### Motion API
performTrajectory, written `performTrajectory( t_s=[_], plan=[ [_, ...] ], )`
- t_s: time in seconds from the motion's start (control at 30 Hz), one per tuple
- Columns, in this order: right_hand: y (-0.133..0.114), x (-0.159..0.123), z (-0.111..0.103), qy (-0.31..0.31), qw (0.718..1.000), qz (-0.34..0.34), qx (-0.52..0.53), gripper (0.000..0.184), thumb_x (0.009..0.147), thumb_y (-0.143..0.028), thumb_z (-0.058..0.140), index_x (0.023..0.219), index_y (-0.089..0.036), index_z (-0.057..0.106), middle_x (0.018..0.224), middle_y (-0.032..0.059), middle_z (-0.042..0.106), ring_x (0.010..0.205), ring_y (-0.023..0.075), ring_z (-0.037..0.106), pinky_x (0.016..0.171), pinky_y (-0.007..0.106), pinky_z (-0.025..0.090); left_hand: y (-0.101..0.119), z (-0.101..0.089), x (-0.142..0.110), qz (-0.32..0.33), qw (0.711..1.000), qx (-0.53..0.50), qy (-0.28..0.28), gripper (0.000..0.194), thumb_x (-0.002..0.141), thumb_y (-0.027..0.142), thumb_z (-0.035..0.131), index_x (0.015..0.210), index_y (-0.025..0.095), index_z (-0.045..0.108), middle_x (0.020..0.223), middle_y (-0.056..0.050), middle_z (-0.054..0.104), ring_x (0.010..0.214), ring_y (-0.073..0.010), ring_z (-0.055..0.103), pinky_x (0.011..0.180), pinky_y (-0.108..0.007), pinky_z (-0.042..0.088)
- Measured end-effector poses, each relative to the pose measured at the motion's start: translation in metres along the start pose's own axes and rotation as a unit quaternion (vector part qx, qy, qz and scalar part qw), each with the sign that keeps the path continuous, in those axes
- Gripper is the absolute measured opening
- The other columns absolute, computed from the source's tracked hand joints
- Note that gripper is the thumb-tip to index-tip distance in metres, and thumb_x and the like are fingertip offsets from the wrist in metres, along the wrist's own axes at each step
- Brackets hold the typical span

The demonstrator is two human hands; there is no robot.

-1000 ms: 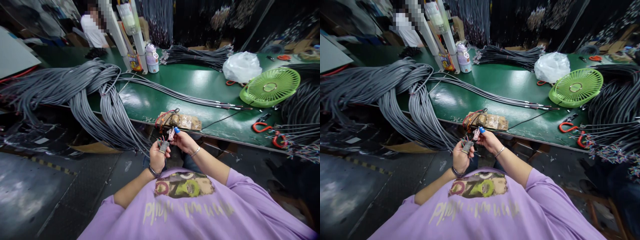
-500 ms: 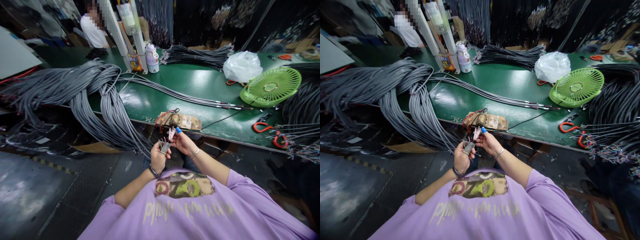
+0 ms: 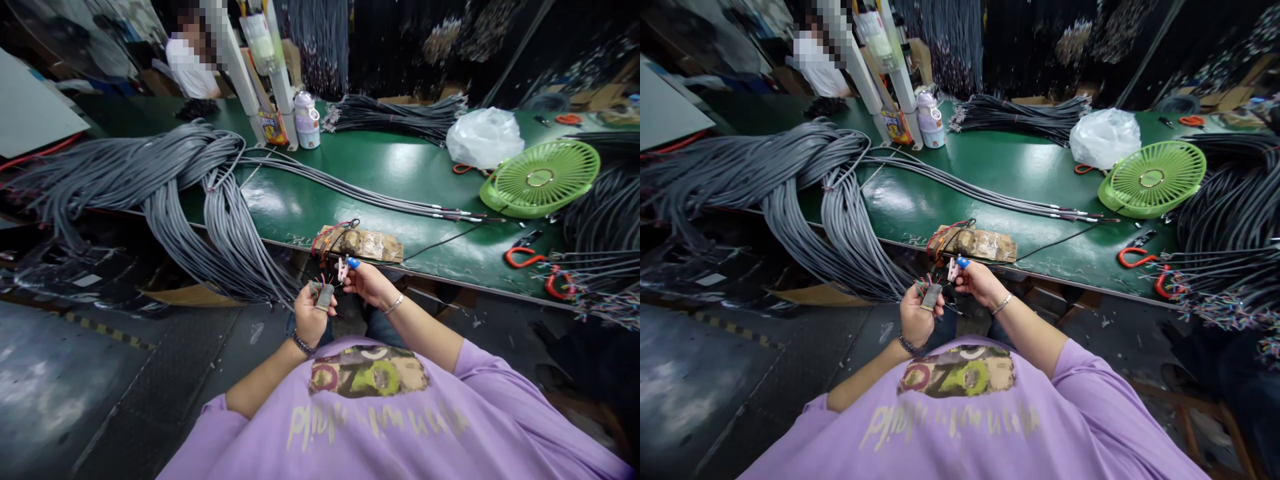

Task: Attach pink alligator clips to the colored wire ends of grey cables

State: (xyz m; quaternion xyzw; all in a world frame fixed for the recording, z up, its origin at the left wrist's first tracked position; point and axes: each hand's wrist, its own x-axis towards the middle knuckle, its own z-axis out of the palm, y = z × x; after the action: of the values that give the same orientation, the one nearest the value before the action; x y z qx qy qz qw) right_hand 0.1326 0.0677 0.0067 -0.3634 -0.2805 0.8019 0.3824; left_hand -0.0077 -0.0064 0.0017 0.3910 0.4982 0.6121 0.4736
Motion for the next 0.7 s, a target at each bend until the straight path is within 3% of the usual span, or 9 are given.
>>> performTrajectory(
  t_s=[0.13,0.23,0.4,0.47,0.7],
  plan=[
    [0.003,0.003,-0.002,0.003,1.0,0.012,0.023,0.038,0.085,-0.052,0.057,0.079,-0.015,0.064,0.067,0.0016,0.063,0.053,0.0083,0.054,0.052,0.021,0.051,0.004,-0.001,0.004,0.064,0.996,0.061,-0.002,0.026,0.079,0.042,0.064,0.079,0.017,0.059,0.056,0.004,0.06,0.04,-0.0065,0.051,0.04,-0.017,0.041],
    [0.005,0.007,0.0,0.002,0.998,0.026,0.053,0.041,0.089,-0.053,0.051,0.081,-0.015,0.065,0.068,0.0022,0.065,0.055,0.0088,0.057,0.055,0.022,0.052,0.002,-0.005,0.012,0.156,0.973,0.17,0.004,0.021,0.082,0.038,0.062,0.081,0.017,0.06,0.059,0.001,0.063,0.045,-0.0089,0.056,0.047,-0.02,0.045],
    [0.008,0.012,0.006,0.02,0.993,0.03,0.113,0.04,0.086,-0.054,0.054,0.081,-0.016,0.066,0.068,0.0014,0.067,0.059,0.0097,0.06,0.057,0.022,0.051,-0.008,-0.012,0.026,0.357,0.873,0.331,0.012,0.012,0.079,0.027,0.063,0.084,0.017,0.066,0.064,-0.003,0.068,0.057,-0.0144,0.064,0.059,-0.024,0.051],
    [0.011,0.013,0.009,0.038,0.991,0.012,0.131,0.038,0.084,-0.053,0.058,0.078,-0.016,0.066,0.065,0.0008,0.066,0.058,0.0089,0.059,0.056,0.02,0.048,-0.011,-0.012,0.029,0.406,0.842,0.356,0.003,0.009,0.079,0.024,0.062,0.082,0.017,0.067,0.065,-0.004,0.068,0.059,-0.0152,0.065,0.061,-0.024,0.051],
    [0.015,0.016,0.016,0.074,0.984,-0.03,0.156,0.034,0.079,-0.048,0.067,0.075,-0.014,0.065,0.061,-0.0002,0.064,0.055,0.0089,0.055,0.056,0.022,0.046,-0.014,-0.011,0.024,0.417,0.805,0.422,-0.018,0.01,0.08,0.024,0.058,0.076,0.018,0.066,0.06,-0.004,0.064,0.055,-0.0158,0.062,0.059,-0.025,0.049]
  ],
)
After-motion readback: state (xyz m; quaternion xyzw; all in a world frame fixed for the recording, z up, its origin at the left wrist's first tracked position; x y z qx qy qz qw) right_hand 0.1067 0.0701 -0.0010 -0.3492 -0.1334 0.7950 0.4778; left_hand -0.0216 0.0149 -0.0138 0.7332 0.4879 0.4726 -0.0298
